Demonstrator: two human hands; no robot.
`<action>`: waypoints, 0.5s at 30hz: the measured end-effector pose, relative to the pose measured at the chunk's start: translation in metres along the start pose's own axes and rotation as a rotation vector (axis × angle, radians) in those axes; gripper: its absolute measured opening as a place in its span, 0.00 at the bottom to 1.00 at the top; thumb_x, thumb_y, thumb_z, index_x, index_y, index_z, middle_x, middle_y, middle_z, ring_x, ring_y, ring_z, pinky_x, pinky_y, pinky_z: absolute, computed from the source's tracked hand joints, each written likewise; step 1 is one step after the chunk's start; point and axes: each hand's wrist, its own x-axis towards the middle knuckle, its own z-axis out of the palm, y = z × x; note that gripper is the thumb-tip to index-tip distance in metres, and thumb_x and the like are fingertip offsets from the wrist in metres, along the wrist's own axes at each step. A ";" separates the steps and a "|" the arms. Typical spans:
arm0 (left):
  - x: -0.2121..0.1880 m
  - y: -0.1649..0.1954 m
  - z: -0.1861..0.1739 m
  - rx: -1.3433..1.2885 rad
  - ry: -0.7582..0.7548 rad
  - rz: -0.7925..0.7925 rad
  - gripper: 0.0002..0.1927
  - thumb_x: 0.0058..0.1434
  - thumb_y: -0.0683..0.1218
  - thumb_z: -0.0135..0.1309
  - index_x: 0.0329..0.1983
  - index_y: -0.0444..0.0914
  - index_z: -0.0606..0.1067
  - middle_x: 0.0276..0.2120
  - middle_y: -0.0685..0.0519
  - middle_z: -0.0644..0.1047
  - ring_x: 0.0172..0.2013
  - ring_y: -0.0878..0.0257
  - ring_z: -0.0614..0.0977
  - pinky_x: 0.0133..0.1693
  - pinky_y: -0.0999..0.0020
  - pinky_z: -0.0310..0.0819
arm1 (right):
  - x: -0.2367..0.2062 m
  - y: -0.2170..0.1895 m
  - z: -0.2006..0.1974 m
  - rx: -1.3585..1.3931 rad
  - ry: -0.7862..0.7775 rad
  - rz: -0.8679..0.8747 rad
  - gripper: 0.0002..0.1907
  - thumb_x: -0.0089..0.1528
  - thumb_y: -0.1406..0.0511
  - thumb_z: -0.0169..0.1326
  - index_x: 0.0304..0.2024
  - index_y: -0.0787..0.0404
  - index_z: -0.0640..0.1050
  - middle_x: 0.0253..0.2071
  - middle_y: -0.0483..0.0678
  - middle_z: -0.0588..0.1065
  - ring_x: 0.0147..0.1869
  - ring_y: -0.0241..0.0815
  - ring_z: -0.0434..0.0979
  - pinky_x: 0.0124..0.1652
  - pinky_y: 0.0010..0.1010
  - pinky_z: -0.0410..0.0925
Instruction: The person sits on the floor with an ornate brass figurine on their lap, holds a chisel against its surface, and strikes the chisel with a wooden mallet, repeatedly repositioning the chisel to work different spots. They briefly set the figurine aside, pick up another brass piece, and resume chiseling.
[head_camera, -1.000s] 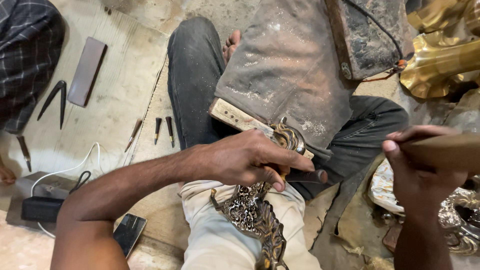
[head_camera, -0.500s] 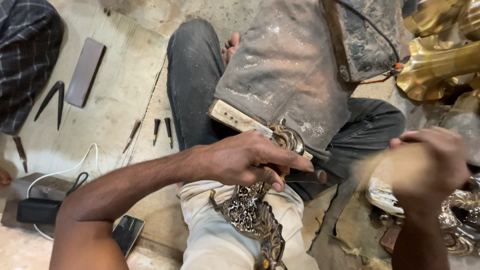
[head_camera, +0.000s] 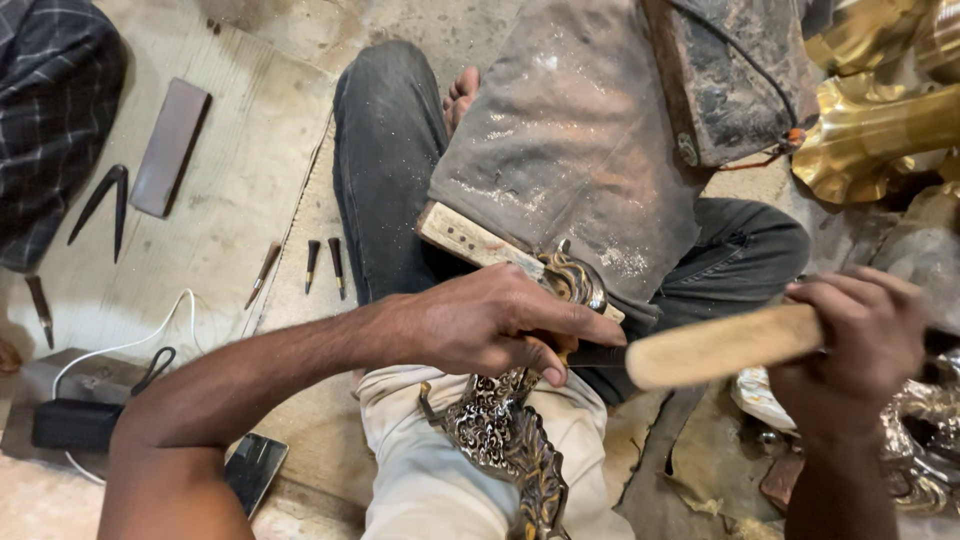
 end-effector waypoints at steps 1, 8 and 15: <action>0.000 0.000 -0.001 0.011 0.002 -0.007 0.26 0.63 0.44 0.62 0.65 0.42 0.73 0.36 0.52 0.84 0.39 0.64 0.88 0.40 0.64 0.80 | 0.000 0.001 0.002 0.155 0.065 0.099 0.18 0.60 0.80 0.61 0.50 0.68 0.72 0.45 0.55 0.75 0.49 0.46 0.78 0.52 0.36 0.70; -0.002 -0.004 -0.003 -0.021 -0.015 0.056 0.25 0.67 0.45 0.61 0.67 0.43 0.73 0.43 0.52 0.83 0.40 0.64 0.87 0.44 0.64 0.80 | -0.007 0.002 0.000 -0.086 -0.019 -0.104 0.19 0.54 0.82 0.65 0.45 0.69 0.74 0.40 0.58 0.78 0.46 0.54 0.78 0.52 0.49 0.71; -0.003 -0.005 -0.003 -0.003 0.014 -0.021 0.26 0.64 0.44 0.62 0.66 0.43 0.73 0.34 0.52 0.82 0.35 0.64 0.86 0.39 0.64 0.78 | 0.007 -0.011 -0.007 0.323 0.093 0.349 0.21 0.58 0.78 0.64 0.52 0.64 0.73 0.43 0.50 0.77 0.50 0.42 0.79 0.51 0.31 0.74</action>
